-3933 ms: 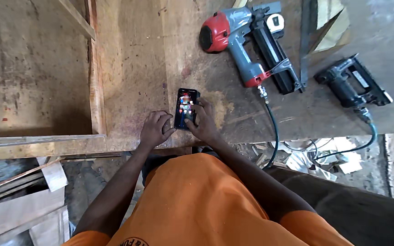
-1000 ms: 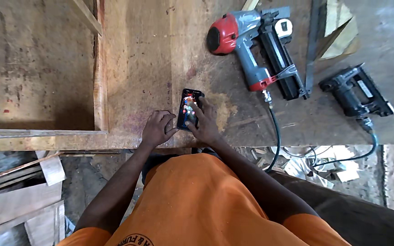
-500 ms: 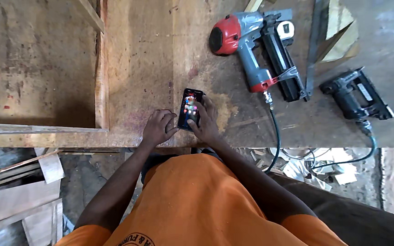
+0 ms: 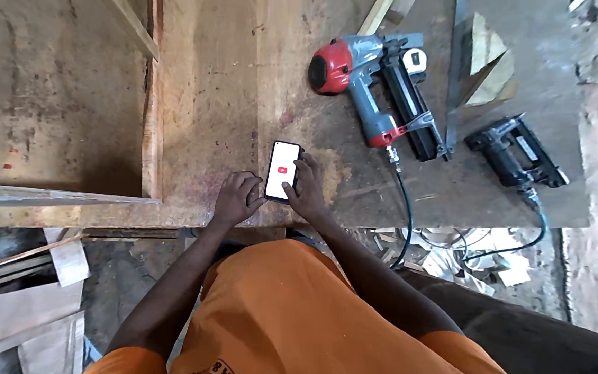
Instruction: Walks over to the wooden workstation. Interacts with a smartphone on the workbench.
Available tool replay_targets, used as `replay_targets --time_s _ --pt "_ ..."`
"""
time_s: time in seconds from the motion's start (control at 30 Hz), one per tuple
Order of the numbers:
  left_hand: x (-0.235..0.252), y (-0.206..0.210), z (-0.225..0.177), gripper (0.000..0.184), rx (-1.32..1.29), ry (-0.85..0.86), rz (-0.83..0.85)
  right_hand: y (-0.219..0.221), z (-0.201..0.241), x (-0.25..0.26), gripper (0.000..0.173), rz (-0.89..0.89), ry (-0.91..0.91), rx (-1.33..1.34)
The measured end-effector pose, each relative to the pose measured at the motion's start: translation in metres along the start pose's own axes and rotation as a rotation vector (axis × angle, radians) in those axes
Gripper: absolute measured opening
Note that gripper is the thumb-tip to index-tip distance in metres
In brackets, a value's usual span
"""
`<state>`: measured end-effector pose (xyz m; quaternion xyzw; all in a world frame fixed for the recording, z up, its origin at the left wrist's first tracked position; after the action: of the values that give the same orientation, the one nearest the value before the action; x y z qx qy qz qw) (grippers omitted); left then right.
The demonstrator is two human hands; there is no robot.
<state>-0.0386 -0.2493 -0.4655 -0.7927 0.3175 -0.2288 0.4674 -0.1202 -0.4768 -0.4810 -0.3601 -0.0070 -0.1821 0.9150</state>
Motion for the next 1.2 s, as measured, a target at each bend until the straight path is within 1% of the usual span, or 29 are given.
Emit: replay_targets --time_s 0.07,0.13,0.2,0.27,0.3,0.37,0.4,0.47,0.53,0.63,0.7,0.77,0.83,0.97,1.07,1.13,1.2 --pt "-0.004 -0.008 -0.012 0.054 -0.042 -0.072 0.058 0.000 -0.001 0.001 0.060 -0.020 -0.019 0.012" --pt "-0.023 -0.015 -0.026 0.056 -0.077 -0.137 0.048 -0.001 -0.003 0.000 0.059 -0.036 -0.028 0.017" --pt "-0.052 -0.020 -0.031 0.060 -0.063 -0.204 -0.037 -0.004 -0.001 -0.004 0.061 -0.028 -0.008 0.016" --pt "-0.067 -0.041 -0.025 0.057 -0.083 -0.240 -0.142 -0.006 -0.001 -0.004 0.062 -0.037 0.003 0.005" --pt "-0.070 -0.062 -0.024 0.048 -0.105 -0.208 -0.245 -0.006 -0.002 -0.004 0.062 -0.044 -0.002 0.009" --pt "-0.069 -0.113 -0.026 0.028 -0.115 -0.067 -0.461 -0.004 -0.008 -0.001 0.059 -0.065 -0.007 0.020" --pt "-0.070 -0.136 -0.024 0.021 -0.091 -0.013 -0.541 -0.002 -0.011 -0.001 0.057 -0.069 -0.003 0.020" --pt "-0.069 -0.177 -0.018 0.018 -0.021 0.049 -0.665 -0.002 -0.014 -0.002 0.056 -0.063 0.008 0.018" --pt "-0.072 -0.209 -0.013 0.016 0.000 0.119 -0.793 -0.004 -0.010 -0.003 0.057 -0.051 0.028 0.027" --pt "-0.078 -0.243 -0.031 0.013 0.003 0.228 -0.959 -0.010 -0.002 -0.007 0.056 -0.048 0.057 0.034" --pt "-0.076 -0.253 -0.043 0.013 0.066 0.227 -1.031 -0.013 0.002 -0.010 0.049 -0.053 0.063 0.042" --pt "-0.070 -0.253 -0.047 0.017 0.123 0.187 -1.047 -0.011 -0.001 -0.011 0.050 -0.069 0.067 0.051" --pt "-0.065 -0.248 -0.053 0.022 0.167 0.137 -1.021 -0.010 -0.002 -0.011 0.052 -0.080 0.078 0.083" --pt "-0.067 -0.248 -0.070 0.023 0.180 0.113 -0.935 -0.011 0.000 -0.012 0.053 -0.081 0.084 0.134" --pt "-0.070 -0.246 -0.069 0.027 0.186 0.063 -0.853 -0.008 -0.003 -0.011 0.054 -0.085 0.076 0.147" --pt "-0.075 -0.239 -0.065 0.027 0.166 0.037 -0.761 -0.006 -0.004 -0.010 0.053 -0.070 0.068 0.138" --pt "-0.083 -0.225 -0.058 0.029 0.152 0.015 -0.593 -0.006 -0.003 -0.009 0.051 -0.058 0.058 0.135"
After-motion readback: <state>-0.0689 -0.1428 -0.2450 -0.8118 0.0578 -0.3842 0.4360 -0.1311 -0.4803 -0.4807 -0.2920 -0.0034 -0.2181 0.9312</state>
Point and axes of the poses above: each hand's wrist, its own x-axis towards the middle knuckle, its own y-axis out of the palm, z = x × y, the point moved 1 cm from there along x, towards the middle knuckle, and after that the axes turned 3 degrees about y, right-handed, at the moved point
